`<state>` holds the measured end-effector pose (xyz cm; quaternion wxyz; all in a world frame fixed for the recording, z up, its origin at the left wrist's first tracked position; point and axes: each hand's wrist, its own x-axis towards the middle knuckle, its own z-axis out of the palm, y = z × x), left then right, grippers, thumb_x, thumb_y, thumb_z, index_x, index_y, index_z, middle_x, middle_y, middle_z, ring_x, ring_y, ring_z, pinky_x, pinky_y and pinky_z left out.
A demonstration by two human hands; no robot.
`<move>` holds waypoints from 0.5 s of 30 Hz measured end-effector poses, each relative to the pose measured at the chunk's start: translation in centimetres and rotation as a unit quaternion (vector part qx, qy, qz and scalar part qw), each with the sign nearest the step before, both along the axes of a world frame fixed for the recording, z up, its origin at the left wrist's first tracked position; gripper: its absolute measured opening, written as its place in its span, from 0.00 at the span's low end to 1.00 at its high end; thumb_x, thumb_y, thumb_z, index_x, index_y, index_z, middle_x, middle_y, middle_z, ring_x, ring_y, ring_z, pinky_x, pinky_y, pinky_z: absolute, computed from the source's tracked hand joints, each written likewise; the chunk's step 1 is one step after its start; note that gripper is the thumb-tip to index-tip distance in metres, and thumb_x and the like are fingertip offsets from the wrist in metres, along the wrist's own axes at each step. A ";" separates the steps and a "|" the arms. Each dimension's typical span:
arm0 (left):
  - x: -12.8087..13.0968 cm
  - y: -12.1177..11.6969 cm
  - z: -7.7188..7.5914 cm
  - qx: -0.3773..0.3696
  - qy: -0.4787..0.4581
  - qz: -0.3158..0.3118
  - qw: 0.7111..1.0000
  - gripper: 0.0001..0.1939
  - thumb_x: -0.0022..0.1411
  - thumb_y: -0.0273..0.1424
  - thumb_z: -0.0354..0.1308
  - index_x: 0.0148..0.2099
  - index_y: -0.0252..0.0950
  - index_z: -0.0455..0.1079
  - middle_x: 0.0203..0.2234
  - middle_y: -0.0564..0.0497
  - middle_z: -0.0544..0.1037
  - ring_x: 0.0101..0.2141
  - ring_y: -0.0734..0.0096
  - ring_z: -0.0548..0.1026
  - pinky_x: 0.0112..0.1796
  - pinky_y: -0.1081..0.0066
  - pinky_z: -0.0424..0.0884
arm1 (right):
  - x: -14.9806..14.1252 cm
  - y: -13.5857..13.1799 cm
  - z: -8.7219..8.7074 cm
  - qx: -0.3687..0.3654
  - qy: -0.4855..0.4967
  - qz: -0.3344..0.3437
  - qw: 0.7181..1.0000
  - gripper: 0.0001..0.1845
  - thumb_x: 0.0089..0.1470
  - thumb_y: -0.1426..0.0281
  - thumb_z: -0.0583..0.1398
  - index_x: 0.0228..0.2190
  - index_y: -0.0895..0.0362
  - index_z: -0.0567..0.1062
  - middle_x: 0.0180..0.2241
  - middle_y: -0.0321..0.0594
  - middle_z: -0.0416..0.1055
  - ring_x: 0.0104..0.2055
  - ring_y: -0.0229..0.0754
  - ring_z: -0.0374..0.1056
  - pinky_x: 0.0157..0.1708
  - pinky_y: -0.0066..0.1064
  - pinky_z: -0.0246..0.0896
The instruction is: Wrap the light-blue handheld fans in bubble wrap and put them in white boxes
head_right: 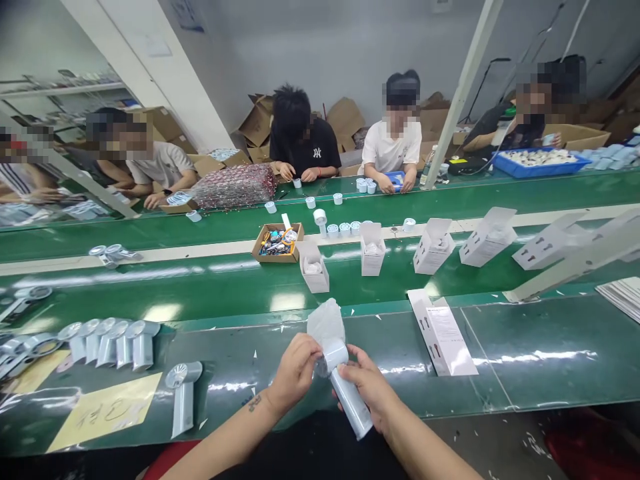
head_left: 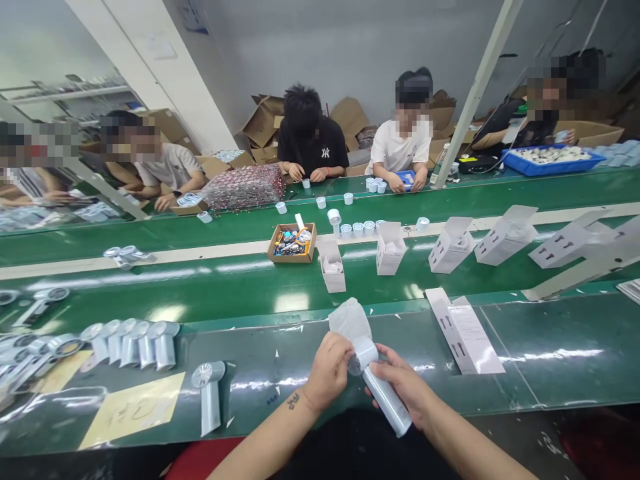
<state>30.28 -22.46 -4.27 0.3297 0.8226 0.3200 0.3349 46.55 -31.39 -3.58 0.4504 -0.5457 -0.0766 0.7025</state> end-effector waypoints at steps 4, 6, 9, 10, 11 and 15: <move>-1.3 -0.4 0.3 0.044 0.019 -0.014 0.999 0.11 0.66 0.26 0.47 0.33 0.37 0.68 0.26 0.49 0.75 0.29 0.69 0.72 0.32 0.71 0.70 | -1.5 -0.5 0.3 0.049 0.006 -0.049 0.998 0.41 0.35 0.60 0.71 0.51 0.53 0.66 0.33 0.35 0.73 0.25 0.40 0.70 0.20 0.31 0.61; -1.1 -0.4 0.4 0.032 0.016 0.017 0.999 0.11 0.66 0.27 0.48 0.31 0.37 0.66 0.24 0.51 0.73 0.27 0.71 0.71 0.28 0.73 0.69 | -2.2 -0.8 -0.1 0.071 0.006 -0.063 0.995 0.38 0.34 0.60 0.71 0.48 0.54 0.68 0.33 0.35 0.73 0.24 0.39 0.69 0.20 0.30 0.60; -0.5 0.2 1.1 0.119 -0.014 -0.015 0.993 0.10 0.66 0.25 0.48 0.32 0.37 0.66 0.24 0.51 0.73 0.27 0.70 0.72 0.29 0.73 0.71 | -2.8 -0.7 -0.6 0.057 0.009 -0.076 0.995 0.34 0.34 0.61 0.69 0.44 0.54 0.67 0.28 0.34 0.72 0.22 0.41 0.70 0.20 0.30 0.62; -0.5 0.7 1.2 0.170 -0.028 -0.051 0.984 0.09 0.65 0.23 0.48 0.34 0.38 0.67 0.25 0.51 0.74 0.28 0.69 0.73 0.32 0.72 0.72 | -2.9 -0.5 -0.7 0.045 0.021 -0.084 0.995 0.33 0.34 0.62 0.68 0.44 0.54 0.65 0.26 0.33 0.72 0.21 0.42 0.70 0.20 0.31 0.62; -0.6 1.2 1.1 0.222 -0.045 -0.090 0.970 0.10 0.64 0.21 0.48 0.36 0.38 0.68 0.27 0.50 0.75 0.30 0.69 0.74 0.34 0.71 0.73 | -2.8 -0.2 -0.8 0.032 0.035 -0.097 0.994 0.32 0.34 0.64 0.66 0.43 0.53 0.63 0.25 0.33 0.72 0.20 0.43 0.70 0.19 0.31 0.63; -1.0 3.7 -1.9 0.283 -0.074 -0.216 0.932 0.14 0.63 0.20 0.48 0.43 0.41 0.72 0.30 0.49 0.79 0.32 0.69 0.77 0.37 0.75 0.74 | -2.1 0.8 -1.9 0.002 0.054 -0.164 0.985 0.29 0.37 0.71 0.59 0.44 0.52 0.59 0.24 0.36 0.73 0.19 0.43 0.69 0.17 0.32 0.64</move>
